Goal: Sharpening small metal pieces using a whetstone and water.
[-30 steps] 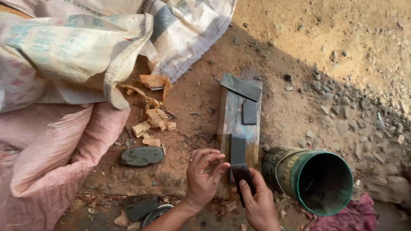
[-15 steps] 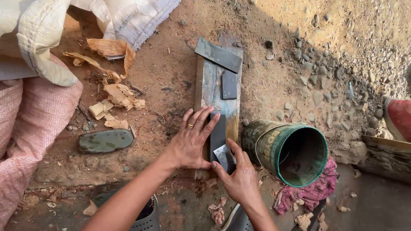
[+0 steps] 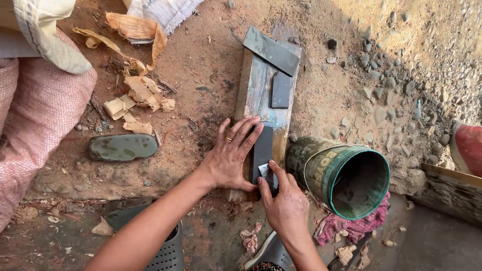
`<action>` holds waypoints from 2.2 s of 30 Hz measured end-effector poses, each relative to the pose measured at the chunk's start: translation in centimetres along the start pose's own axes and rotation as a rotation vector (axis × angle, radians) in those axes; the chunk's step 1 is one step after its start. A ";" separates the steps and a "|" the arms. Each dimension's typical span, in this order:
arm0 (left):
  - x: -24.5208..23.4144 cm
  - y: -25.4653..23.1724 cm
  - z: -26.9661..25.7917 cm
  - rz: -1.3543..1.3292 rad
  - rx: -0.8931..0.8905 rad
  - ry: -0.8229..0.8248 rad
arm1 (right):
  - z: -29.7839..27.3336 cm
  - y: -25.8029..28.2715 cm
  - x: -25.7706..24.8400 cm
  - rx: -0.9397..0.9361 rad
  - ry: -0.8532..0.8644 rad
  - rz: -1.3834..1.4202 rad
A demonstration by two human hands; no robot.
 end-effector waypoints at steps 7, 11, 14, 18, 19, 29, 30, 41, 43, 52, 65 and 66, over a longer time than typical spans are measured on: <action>0.1 0.0 -0.1 0.002 -0.010 0.009 | -0.4 -0.8 1.0 -0.092 -0.090 0.035; 0.2 0.1 -0.1 0.012 0.001 -0.009 | -0.5 -0.5 0.7 -0.083 -0.111 0.034; 0.3 0.1 -0.1 -0.001 -0.007 0.008 | -0.1 0.6 -0.4 0.024 -0.033 -0.052; 0.5 0.1 -0.1 0.002 -0.015 0.027 | 0.1 0.9 -0.7 0.055 -0.028 -0.048; 0.5 0.1 0.0 0.008 -0.014 0.032 | 0.1 0.9 -0.6 0.048 -0.039 -0.050; 1.0 0.2 -0.4 0.012 -0.028 0.044 | 3.6 1.6 -1.0 0.004 -0.119 -0.024; 0.8 0.1 -0.4 0.010 -0.020 0.048 | 3.9 1.3 -1.0 0.011 -0.123 -0.022; 1.1 0.3 -0.1 0.032 -0.105 0.157 | 5.7 1.9 -1.4 0.038 -0.034 -0.070; 1.0 0.3 -0.2 0.031 -0.105 0.157 | 5.5 1.5 -1.2 -0.042 -0.084 -0.055; 0.9 0.3 -0.3 0.028 -0.113 0.118 | 4.6 2.0 -0.6 0.001 -0.005 -0.077; 0.9 0.3 -0.5 0.013 -0.110 0.078 | 6.2 2.9 -0.9 -0.200 -0.157 -0.126; 0.9 0.2 -0.4 0.012 -0.108 0.075 | 5.2 3.2 -1.2 -0.201 -0.160 -0.129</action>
Point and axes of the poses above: each hand's wrist, its own z-axis towards the middle knuckle, its own x-axis out of the palm, y = z × x, the point moved 3 cm from there along z, towards the middle knuckle, and after that the axes turned 7 degrees about z, right-handed, at the moved point
